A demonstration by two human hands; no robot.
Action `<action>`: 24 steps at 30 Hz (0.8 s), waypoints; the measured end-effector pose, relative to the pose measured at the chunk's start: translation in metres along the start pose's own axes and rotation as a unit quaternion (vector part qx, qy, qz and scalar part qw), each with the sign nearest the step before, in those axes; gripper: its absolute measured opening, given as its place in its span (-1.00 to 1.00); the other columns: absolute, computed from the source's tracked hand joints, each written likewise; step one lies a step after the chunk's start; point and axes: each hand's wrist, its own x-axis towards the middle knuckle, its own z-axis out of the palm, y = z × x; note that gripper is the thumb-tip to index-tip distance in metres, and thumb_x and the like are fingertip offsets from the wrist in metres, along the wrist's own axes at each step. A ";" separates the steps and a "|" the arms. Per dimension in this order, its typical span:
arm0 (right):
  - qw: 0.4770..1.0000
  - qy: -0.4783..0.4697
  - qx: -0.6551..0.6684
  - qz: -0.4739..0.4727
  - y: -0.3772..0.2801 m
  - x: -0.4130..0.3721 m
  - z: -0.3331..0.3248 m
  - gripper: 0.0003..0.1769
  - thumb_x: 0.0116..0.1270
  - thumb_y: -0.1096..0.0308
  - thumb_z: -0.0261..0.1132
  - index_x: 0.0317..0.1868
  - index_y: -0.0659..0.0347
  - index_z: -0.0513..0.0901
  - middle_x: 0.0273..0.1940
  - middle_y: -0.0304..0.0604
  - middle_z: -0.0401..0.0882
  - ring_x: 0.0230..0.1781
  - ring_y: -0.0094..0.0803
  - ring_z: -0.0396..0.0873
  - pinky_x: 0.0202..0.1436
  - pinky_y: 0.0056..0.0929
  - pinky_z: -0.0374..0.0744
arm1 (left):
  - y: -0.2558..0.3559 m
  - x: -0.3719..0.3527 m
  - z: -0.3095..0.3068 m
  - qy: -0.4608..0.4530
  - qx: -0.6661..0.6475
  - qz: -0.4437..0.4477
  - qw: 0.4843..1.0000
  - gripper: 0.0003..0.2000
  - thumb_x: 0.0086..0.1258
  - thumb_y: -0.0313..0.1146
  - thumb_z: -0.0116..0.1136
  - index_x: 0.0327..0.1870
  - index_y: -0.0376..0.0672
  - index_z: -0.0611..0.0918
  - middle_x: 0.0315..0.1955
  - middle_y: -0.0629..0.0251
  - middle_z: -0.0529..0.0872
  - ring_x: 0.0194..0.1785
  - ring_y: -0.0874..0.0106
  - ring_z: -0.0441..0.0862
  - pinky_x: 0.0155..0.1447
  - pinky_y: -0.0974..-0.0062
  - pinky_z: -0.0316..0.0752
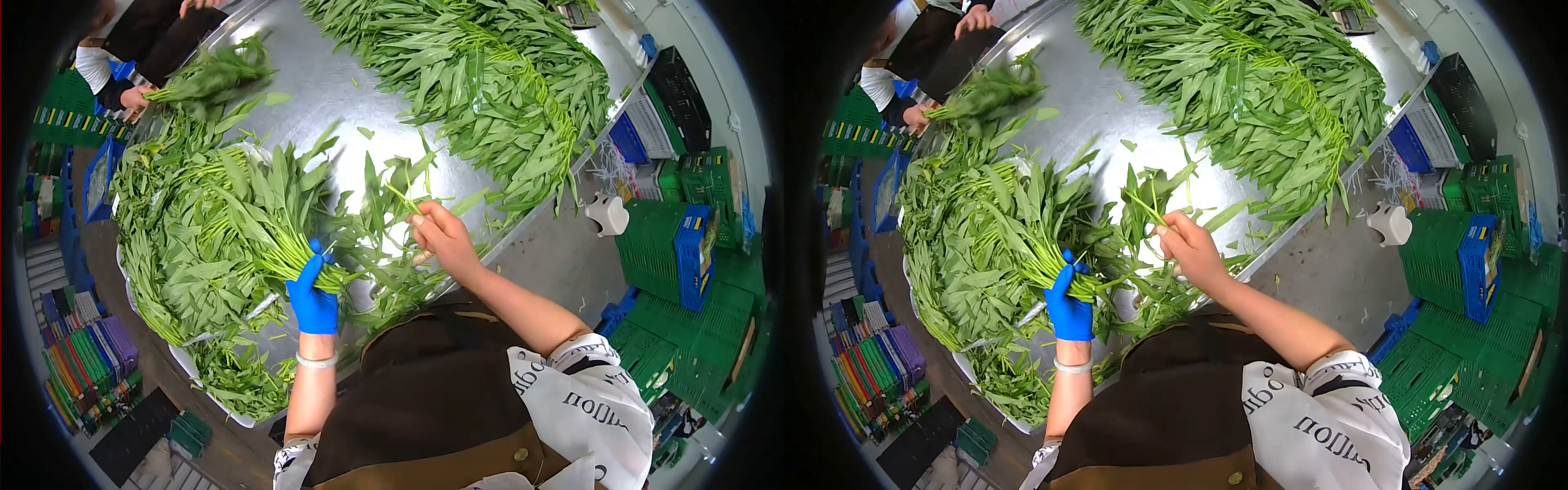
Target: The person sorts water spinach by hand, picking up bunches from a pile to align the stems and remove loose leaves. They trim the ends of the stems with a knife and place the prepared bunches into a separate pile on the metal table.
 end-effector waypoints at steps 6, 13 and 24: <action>0.955 0.038 -0.238 -0.175 0.013 -0.004 0.022 -0.64 0.46 0.30 0.12 0.20 0.21 0.50 -0.37 -0.20 0.65 -0.62 -0.50 0.45 -0.51 -0.46 0.45 | -0.021 -0.016 0.027 0.011 0.072 -0.034 0.997 -0.60 0.27 -0.60 0.18 0.16 -0.21 0.50 -0.13 0.24 0.67 -0.15 0.39 0.65 -0.04 0.44 0.58; 0.812 -0.063 -0.485 -0.319 0.011 -0.010 0.032 -0.46 0.22 0.44 0.26 0.25 0.23 0.48 -0.32 -0.12 0.57 -0.33 -0.20 0.59 -0.32 -0.28 0.55 | -0.042 -0.022 0.042 0.021 0.104 -0.095 0.990 -0.65 0.28 -0.55 0.25 0.10 -0.21 0.57 -0.08 0.33 0.68 -0.05 0.46 0.63 0.06 0.49 0.54; 0.962 -0.084 -0.243 -0.089 0.001 -0.011 0.034 -0.69 0.36 0.37 0.26 0.07 0.29 0.62 -0.10 -0.04 0.65 -0.07 -0.26 0.58 0.05 -0.35 0.52 | -0.030 -0.018 0.037 -0.019 0.205 -0.075 0.976 -0.68 0.21 -0.53 0.31 0.01 -0.25 0.61 -0.18 0.32 0.72 -0.13 0.46 0.66 0.00 0.49 0.54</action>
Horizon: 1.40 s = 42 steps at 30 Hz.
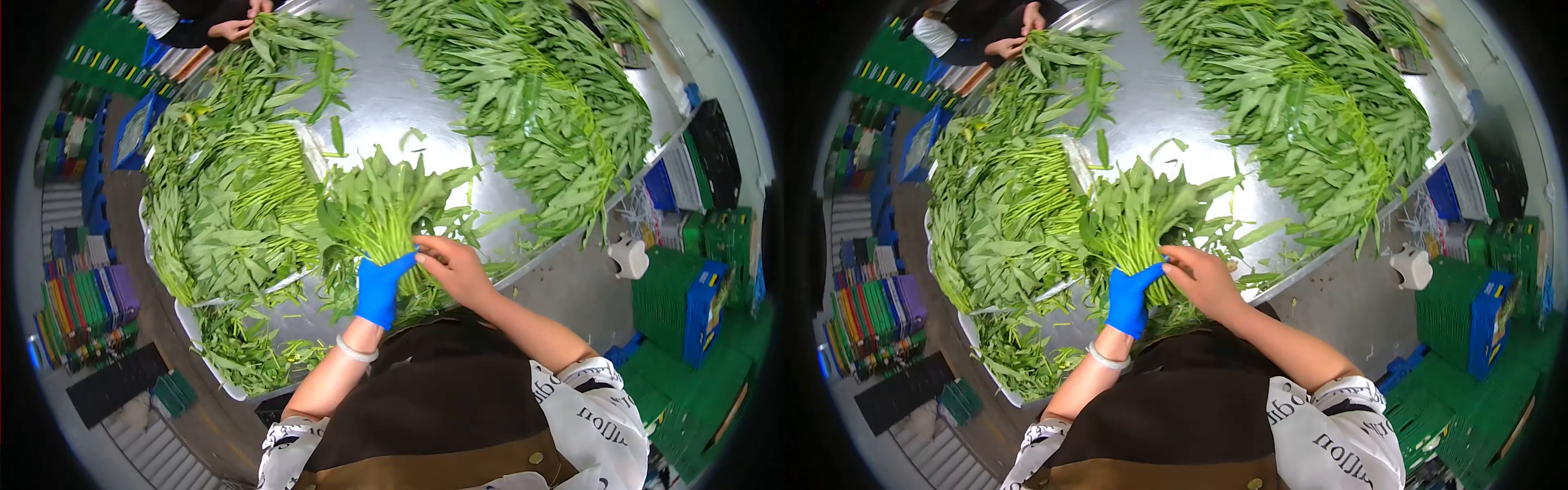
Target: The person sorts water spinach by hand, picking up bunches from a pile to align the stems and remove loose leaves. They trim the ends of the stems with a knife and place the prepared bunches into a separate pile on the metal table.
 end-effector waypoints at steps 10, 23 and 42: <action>0.911 -0.024 0.411 0.015 0.011 -0.007 -0.009 -0.85 0.34 0.46 0.30 -0.12 0.24 0.54 -0.22 -0.12 0.62 -0.28 -0.49 0.57 -0.14 -0.48 0.54 | 0.017 0.002 0.002 0.068 -0.140 -0.055 0.986 -0.74 0.18 -0.52 0.28 -0.08 -0.24 0.63 -0.29 0.31 0.72 -0.23 0.44 0.67 -0.12 0.49 0.56; 0.993 -0.019 0.119 0.000 0.000 0.014 0.008 -0.80 0.39 0.29 0.29 -0.21 0.27 0.56 -0.41 -0.29 0.61 -0.36 -0.60 0.56 -0.34 -0.54 0.52 | 0.012 -0.005 -0.008 -0.005 -0.093 -0.053 0.994 -0.68 0.22 -0.52 0.24 0.03 -0.25 0.58 -0.18 0.29 0.68 -0.12 0.45 0.64 -0.03 0.49 0.54; 0.799 -0.024 0.582 0.150 0.036 0.007 0.017 -0.55 0.37 0.13 0.29 0.02 0.39 0.65 -0.04 -0.10 0.67 0.09 -0.39 0.53 0.28 -0.33 0.38 | -0.002 -0.009 0.029 -0.067 0.749 0.369 0.546 -0.62 0.27 -0.39 0.12 0.09 -0.34 0.50 -0.22 0.04 0.61 -0.26 0.15 0.58 -0.19 0.22 0.44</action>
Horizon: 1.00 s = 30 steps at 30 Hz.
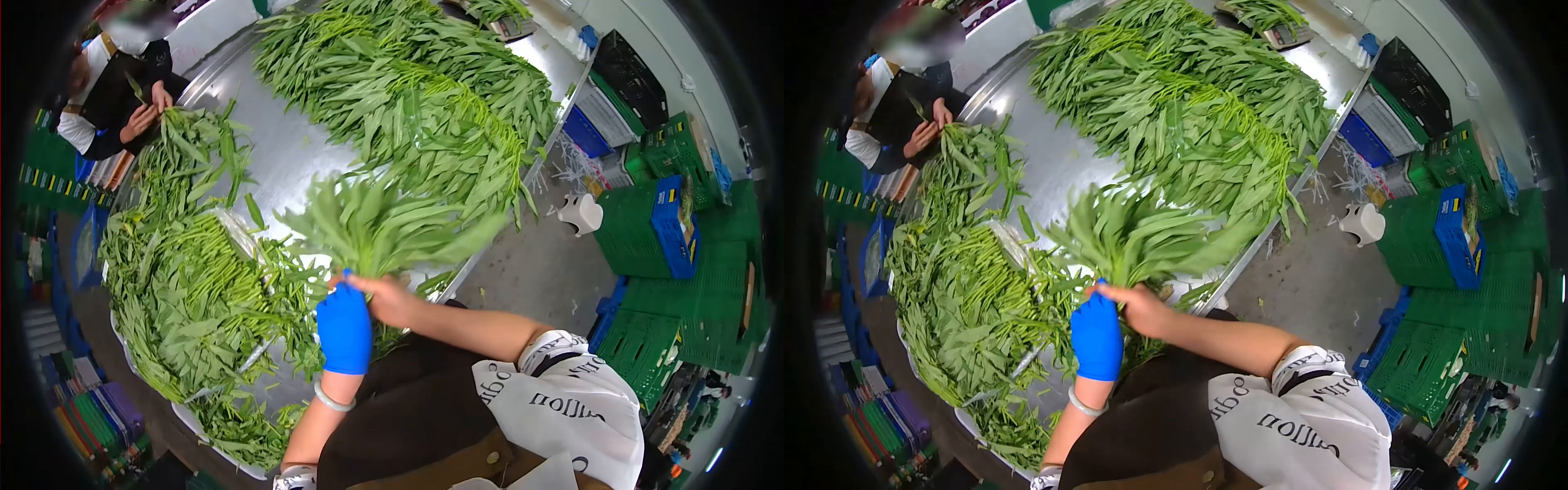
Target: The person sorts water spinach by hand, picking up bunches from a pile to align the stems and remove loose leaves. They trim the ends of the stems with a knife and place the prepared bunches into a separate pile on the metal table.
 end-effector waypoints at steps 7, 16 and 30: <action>0.993 -0.092 0.073 -0.030 -0.036 -0.005 -0.012 -0.69 0.28 0.41 0.17 -0.05 0.47 0.57 -0.02 0.04 0.61 0.10 -0.19 0.53 0.26 -0.20 0.42 | 0.008 -0.010 -0.041 0.074 -0.323 -0.006 0.944 -0.52 0.15 -0.46 0.36 0.14 -0.28 0.55 0.04 0.02 0.63 -0.01 0.18 0.63 0.10 0.30 0.48; 0.988 -0.156 -0.018 0.012 -0.033 -0.019 -0.002 -0.60 0.22 0.45 0.18 0.08 0.43 0.49 -0.16 -0.03 0.61 -0.08 -0.23 0.58 0.12 -0.26 0.50 | -0.005 -0.005 -0.068 0.287 -0.361 -0.090 0.883 -0.76 0.22 -0.61 0.30 -0.08 -0.25 0.68 -0.33 0.28 0.66 -0.31 0.42 0.55 -0.14 0.51 0.45; 0.994 -0.096 -0.055 -0.009 -0.019 -0.024 -0.023 -0.77 0.25 0.43 0.25 -0.12 0.36 0.58 -0.26 -0.08 0.63 -0.21 -0.31 0.59 -0.01 -0.30 0.53 | -0.011 0.019 -0.065 0.225 -0.180 -0.044 0.957 -0.83 0.25 -0.53 0.30 -0.17 -0.24 0.59 -0.39 0.21 0.57 -0.35 0.33 0.50 -0.20 0.40 0.39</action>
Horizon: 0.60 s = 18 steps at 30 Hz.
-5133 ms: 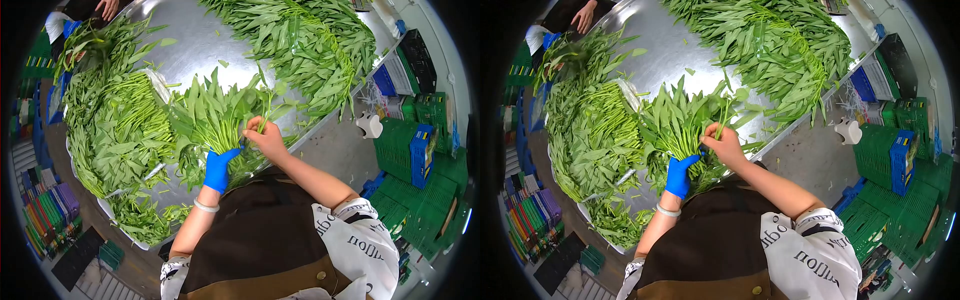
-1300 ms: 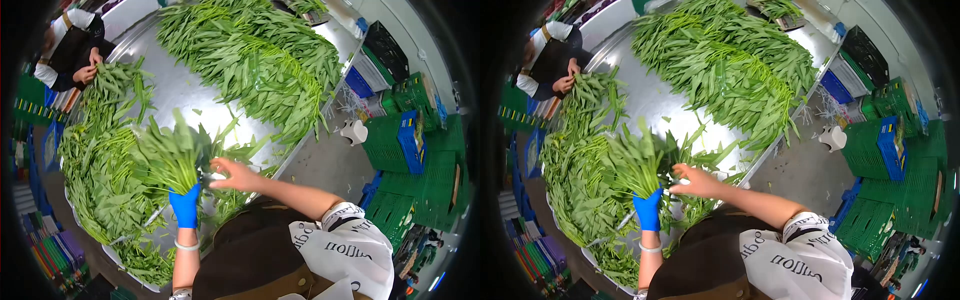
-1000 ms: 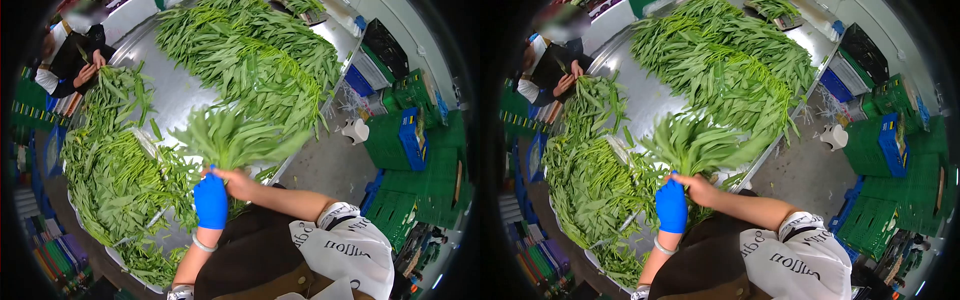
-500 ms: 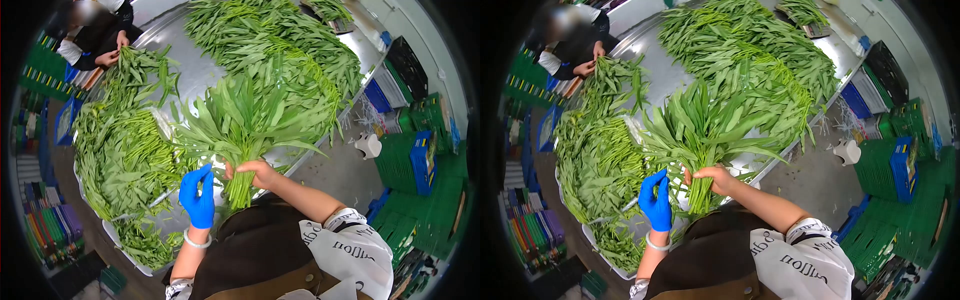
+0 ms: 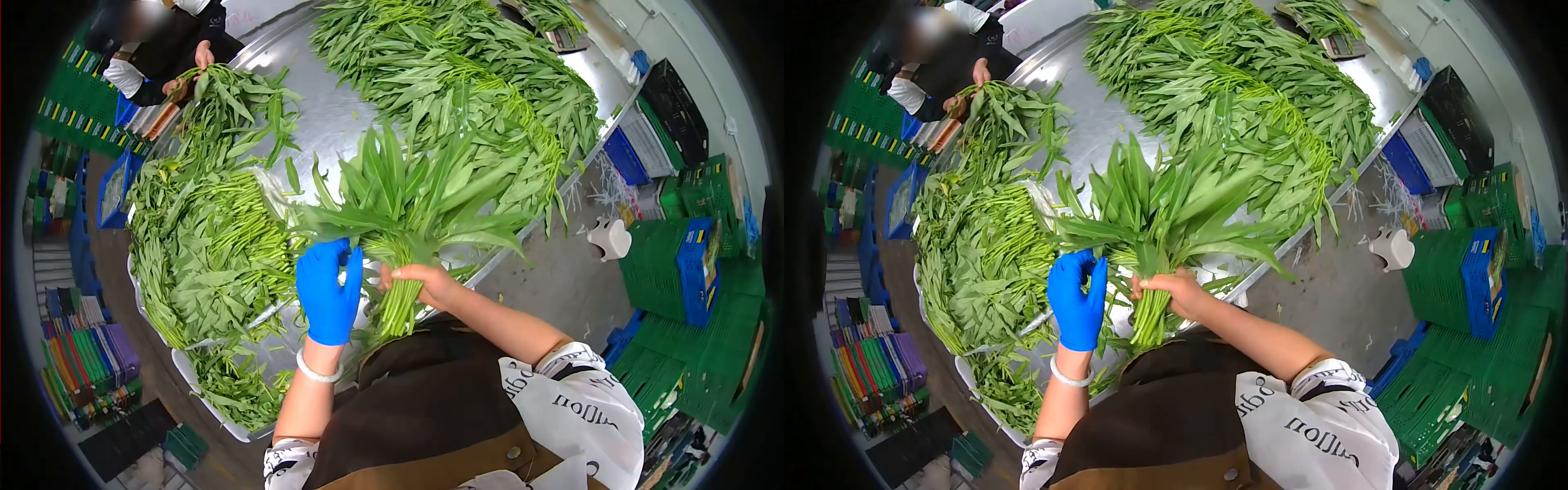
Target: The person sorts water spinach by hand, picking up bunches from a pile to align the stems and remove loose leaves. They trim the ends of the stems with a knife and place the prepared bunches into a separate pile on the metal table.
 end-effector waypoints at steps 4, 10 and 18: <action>0.999 0.019 -0.028 0.013 -0.003 -0.003 -0.001 -0.88 0.27 0.43 0.25 -0.29 0.33 0.62 -0.29 -0.07 0.62 -0.22 -0.31 0.59 0.01 -0.31 0.50 | -0.008 -0.011 -0.003 -0.001 0.119 0.033 0.992 -0.82 0.33 -0.50 0.20 -0.09 -0.26 0.53 -0.31 0.08 0.59 -0.22 0.08 0.50 -0.10 0.21 0.37; 0.925 -0.047 -0.368 -0.080 0.012 0.001 -0.006 -0.84 0.36 0.34 0.23 -0.21 0.26 0.64 -0.29 -0.14 0.60 -0.19 -0.29 0.57 0.05 -0.30 0.47 | -0.048 -0.036 0.001 0.198 -0.111 -0.185 0.956 -0.90 0.45 -0.43 0.09 -0.13 -0.24 0.52 -0.38 0.33 0.51 -0.30 0.45 0.44 -0.17 0.44 0.36; 0.748 -0.069 -0.649 -0.119 -0.028 -0.004 -0.002 -0.71 0.24 0.42 0.29 -0.03 0.30 0.53 -0.09 -0.01 0.55 -0.01 -0.13 0.51 0.12 -0.23 0.45 | -0.158 -0.076 -0.056 0.068 -0.388 -0.417 0.819 -0.61 0.58 -0.01 -0.12 -0.12 -0.14 0.63 -0.31 0.30 0.68 -0.26 0.46 0.59 -0.07 0.47 0.49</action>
